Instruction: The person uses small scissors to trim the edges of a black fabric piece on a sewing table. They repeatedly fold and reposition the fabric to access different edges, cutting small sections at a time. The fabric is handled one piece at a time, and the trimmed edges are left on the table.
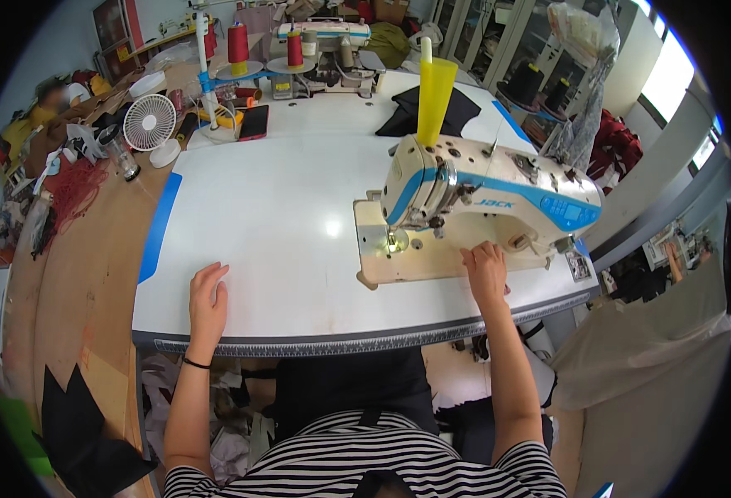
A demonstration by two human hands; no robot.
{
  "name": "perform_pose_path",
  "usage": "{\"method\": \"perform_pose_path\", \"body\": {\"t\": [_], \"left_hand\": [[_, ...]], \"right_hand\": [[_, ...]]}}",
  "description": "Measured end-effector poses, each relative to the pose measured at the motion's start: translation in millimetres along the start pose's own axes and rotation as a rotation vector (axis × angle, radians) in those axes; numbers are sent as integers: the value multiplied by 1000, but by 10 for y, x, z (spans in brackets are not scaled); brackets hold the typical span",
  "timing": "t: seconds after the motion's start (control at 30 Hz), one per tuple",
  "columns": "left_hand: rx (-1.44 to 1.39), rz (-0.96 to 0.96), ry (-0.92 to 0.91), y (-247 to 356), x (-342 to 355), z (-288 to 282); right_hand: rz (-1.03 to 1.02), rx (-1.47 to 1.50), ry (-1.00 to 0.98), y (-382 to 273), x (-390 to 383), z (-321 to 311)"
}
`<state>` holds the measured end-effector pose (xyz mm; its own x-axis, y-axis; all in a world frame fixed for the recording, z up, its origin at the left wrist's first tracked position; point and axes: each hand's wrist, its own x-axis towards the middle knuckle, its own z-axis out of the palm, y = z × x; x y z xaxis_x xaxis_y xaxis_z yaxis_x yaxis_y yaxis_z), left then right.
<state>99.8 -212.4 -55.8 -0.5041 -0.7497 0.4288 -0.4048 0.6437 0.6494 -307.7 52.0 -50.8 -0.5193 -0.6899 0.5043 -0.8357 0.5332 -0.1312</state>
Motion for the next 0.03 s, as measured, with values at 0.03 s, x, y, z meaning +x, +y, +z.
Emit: {"method": "perform_pose_path", "body": {"t": [0.03], "left_hand": [[14,11,6,-33,50,-21]], "right_hand": [[-13,4,11,1,118,26]]}}
